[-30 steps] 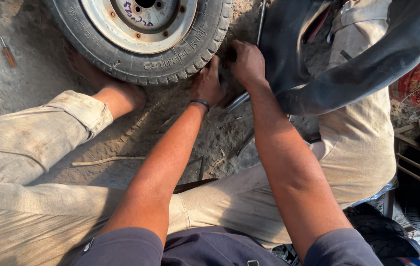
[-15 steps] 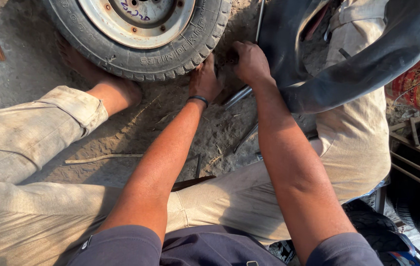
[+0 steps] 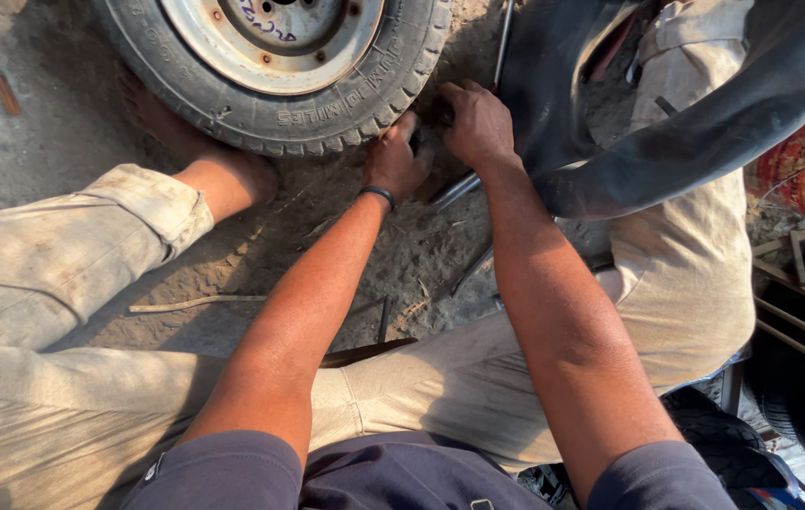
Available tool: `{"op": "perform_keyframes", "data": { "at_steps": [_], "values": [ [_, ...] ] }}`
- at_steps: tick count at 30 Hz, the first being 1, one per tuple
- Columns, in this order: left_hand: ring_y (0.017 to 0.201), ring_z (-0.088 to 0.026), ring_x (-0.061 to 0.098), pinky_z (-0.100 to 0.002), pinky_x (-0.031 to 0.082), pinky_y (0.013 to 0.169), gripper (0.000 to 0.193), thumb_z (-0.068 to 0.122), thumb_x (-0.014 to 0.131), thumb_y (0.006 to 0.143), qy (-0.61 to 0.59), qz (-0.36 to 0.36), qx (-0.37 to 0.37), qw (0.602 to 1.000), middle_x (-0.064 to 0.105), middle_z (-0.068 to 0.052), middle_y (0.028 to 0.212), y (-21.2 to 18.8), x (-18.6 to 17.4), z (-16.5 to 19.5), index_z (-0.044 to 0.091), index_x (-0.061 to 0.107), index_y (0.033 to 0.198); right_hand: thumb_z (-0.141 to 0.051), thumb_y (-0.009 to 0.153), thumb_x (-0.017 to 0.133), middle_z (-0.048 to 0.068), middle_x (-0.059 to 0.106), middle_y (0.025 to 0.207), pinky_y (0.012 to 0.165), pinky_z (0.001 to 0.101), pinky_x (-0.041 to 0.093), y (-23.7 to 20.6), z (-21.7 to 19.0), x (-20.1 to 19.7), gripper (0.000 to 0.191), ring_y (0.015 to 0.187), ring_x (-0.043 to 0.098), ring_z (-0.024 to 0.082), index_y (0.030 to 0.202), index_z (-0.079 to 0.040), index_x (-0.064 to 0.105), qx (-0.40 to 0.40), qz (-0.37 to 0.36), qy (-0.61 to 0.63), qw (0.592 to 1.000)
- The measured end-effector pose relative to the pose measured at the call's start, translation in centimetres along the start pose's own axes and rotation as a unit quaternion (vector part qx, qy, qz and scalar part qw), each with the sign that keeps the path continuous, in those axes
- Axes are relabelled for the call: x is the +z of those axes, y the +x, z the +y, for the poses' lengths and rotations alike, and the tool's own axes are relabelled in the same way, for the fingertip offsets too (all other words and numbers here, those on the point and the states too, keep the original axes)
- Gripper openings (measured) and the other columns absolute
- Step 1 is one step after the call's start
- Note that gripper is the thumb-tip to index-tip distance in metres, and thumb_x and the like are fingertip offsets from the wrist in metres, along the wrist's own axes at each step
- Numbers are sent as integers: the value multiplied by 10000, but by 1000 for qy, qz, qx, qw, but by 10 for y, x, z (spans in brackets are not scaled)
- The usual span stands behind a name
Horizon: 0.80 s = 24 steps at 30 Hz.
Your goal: The person removes a tire from a rim using a hammer and pry bar, then separates the inner tube from the tire. They inspect the inner tube and place the rim back into the tire, preparing it for reassembly.
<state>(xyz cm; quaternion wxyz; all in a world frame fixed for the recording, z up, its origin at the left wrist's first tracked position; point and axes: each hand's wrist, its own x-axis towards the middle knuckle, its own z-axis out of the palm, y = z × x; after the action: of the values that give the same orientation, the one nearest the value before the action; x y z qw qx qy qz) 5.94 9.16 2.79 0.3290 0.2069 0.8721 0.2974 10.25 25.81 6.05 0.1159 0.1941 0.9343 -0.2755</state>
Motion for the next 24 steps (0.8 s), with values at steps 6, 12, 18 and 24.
{"op": "perform_keyframes", "data": {
  "at_steps": [6,12,18,24],
  "values": [
    [1118,-461,603,-519,487,923,563,294,762,809,-27,19,26,999,653,-255,1195,-3,-7,-2,48,560,1273,-108,714,780,141,685,1116,849,495,545,0,1,3,475,1044,662,393,1185,-111,712,-15,31,-12,999],
    [1206,-416,637,-487,516,1026,428,303,741,893,-2,-35,-9,999,695,-212,1224,-3,-11,0,59,601,1216,-177,791,807,157,695,1038,802,524,531,1,3,2,269,1000,656,419,1000,-78,669,1,53,52,997],
    [1193,-432,615,-497,495,1008,537,285,752,871,-4,-22,-13,1000,666,-226,1263,-4,-9,-2,76,569,1330,-223,862,814,150,700,1039,758,553,515,5,-4,7,302,974,658,421,1075,-99,639,16,75,30,997],
    [1190,-447,609,-481,466,1040,496,247,709,815,-59,116,58,990,660,-258,1259,-1,3,-13,4,656,1244,-194,851,816,147,697,1042,762,535,525,13,-6,8,286,974,657,420,1105,-122,706,-37,98,71,992]
  ]
}}
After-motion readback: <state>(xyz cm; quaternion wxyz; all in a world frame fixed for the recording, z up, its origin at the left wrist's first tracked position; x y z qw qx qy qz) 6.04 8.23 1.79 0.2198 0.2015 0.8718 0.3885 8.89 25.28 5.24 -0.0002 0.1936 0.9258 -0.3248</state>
